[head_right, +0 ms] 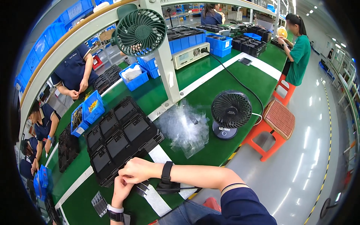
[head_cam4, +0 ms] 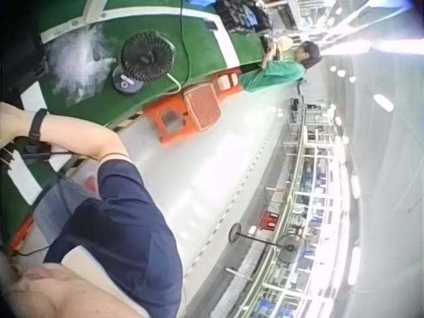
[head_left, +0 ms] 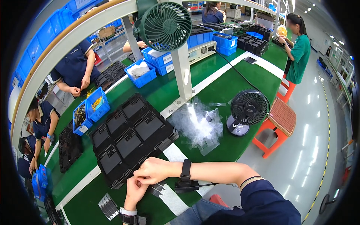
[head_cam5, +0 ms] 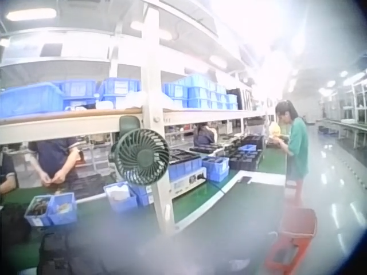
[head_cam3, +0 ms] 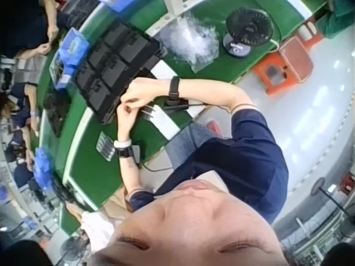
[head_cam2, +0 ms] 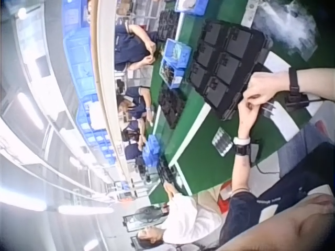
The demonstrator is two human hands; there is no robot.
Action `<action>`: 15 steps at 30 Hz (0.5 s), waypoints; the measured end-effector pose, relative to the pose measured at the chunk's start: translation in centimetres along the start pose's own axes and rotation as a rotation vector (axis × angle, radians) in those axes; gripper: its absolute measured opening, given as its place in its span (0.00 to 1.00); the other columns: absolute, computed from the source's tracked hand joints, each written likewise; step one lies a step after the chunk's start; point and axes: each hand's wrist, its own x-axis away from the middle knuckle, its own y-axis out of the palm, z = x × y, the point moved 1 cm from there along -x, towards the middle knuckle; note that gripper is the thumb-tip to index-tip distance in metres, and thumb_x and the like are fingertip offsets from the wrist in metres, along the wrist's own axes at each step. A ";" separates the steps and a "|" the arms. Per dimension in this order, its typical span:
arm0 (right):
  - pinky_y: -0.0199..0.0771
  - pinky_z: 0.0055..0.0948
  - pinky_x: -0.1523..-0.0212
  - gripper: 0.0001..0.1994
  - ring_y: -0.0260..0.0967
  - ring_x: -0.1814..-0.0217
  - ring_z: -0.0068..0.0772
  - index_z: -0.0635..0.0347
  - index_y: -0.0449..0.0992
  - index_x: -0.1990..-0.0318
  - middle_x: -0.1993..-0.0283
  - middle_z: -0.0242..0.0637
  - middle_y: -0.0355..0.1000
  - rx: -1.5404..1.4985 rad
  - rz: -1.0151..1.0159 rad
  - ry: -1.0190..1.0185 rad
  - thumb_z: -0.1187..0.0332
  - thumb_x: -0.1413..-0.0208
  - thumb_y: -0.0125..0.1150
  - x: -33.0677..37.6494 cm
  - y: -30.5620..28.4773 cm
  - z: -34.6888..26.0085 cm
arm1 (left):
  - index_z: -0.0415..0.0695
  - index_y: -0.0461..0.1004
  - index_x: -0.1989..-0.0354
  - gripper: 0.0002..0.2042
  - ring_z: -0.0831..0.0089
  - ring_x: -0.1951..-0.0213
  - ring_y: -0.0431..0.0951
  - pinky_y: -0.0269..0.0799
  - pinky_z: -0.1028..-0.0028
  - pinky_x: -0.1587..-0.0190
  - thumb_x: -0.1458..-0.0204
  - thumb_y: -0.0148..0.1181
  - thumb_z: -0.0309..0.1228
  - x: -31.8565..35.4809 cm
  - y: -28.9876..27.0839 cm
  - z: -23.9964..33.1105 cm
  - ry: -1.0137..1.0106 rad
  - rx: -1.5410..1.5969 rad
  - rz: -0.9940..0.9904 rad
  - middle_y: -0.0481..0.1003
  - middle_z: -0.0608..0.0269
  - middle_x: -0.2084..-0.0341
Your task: The person is assembling small electronic components, specifically applying stickers or labels to battery-like black rectangular parts at an industrial workstation.
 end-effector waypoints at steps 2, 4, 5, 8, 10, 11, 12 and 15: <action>0.64 0.40 0.80 0.08 0.67 0.80 0.46 0.60 0.67 0.77 0.85 0.43 0.66 0.008 0.021 0.001 0.66 0.55 0.55 0.0 -0.1 0.1 | 0.35 0.73 0.70 0.05 0.91 0.79 0.62 0.56 0.86 0.79 0.55 0.60 0.22 0.0 0.0 0.2 -0.033 0.022 -0.009 0.70 0.75 0.81; 0.64 0.38 0.80 0.07 0.67 0.80 0.45 0.59 0.68 0.77 0.84 0.41 0.67 0.021 0.019 -0.001 0.67 0.54 0.55 0.1 0.0 0.2 | 0.35 0.73 0.70 0.04 0.92 0.80 0.61 0.55 0.87 0.79 0.55 0.59 0.21 -0.1 0.1 0.7 -0.022 0.022 -0.015 0.69 0.76 0.81; 0.64 0.36 0.81 0.06 0.67 0.81 0.43 0.58 0.69 0.76 0.83 0.40 0.67 0.040 0.017 -0.011 0.67 0.53 0.55 0.1 -0.1 0.2 | 0.35 0.73 0.70 0.04 0.92 0.80 0.61 0.54 0.87 0.80 0.55 0.59 0.20 0.0 0.1 0.6 -0.021 0.043 -0.011 0.69 0.76 0.81; 0.66 0.39 0.79 0.07 0.67 0.80 0.46 0.60 0.68 0.77 0.84 0.43 0.67 0.019 0.021 0.016 0.66 0.56 0.55 0.0 -0.1 0.1 | 0.35 0.73 0.69 0.04 0.92 0.80 0.61 0.54 0.87 0.80 0.54 0.58 0.20 0.0 0.0 0.7 -0.035 0.021 -0.030 0.69 0.76 0.81; 0.66 0.39 0.78 0.07 0.68 0.80 0.46 0.60 0.68 0.77 0.84 0.43 0.68 0.025 0.019 0.022 0.66 0.56 0.55 0.0 -0.1 0.1 | 0.35 0.73 0.69 0.04 0.92 0.80 0.61 0.54 0.87 0.80 0.54 0.58 0.20 0.0 0.1 0.8 -0.036 0.025 -0.026 0.70 0.76 0.80; 0.66 0.39 0.78 0.07 0.68 0.80 0.46 0.60 0.68 0.77 0.84 0.43 0.68 0.022 0.020 0.023 0.66 0.56 0.55 0.0 -0.1 0.1 | 0.35 0.73 0.69 0.04 0.92 0.80 0.62 0.55 0.87 0.79 0.54 0.58 0.20 0.1 0.1 0.9 -0.033 0.031 -0.020 0.70 0.75 0.80; 0.66 0.40 0.78 0.07 0.68 0.80 0.46 0.60 0.68 0.78 0.84 0.43 0.68 0.016 0.017 0.023 0.66 0.56 0.55 0.0 -0.1 0.0 | 0.35 0.73 0.69 0.04 0.92 0.80 0.62 0.55 0.87 0.79 0.54 0.58 0.20 0.1 0.0 0.8 -0.036 0.029 -0.021 0.70 0.75 0.80; 0.66 0.39 0.79 0.07 0.68 0.79 0.46 0.59 0.68 0.78 0.84 0.43 0.68 0.018 0.018 0.017 0.66 0.56 0.55 0.1 0.0 0.1 | 0.35 0.73 0.69 0.04 0.92 0.79 0.63 0.56 0.88 0.79 0.54 0.58 0.20 0.1 0.0 0.8 -0.027 0.038 -0.018 0.70 0.75 0.79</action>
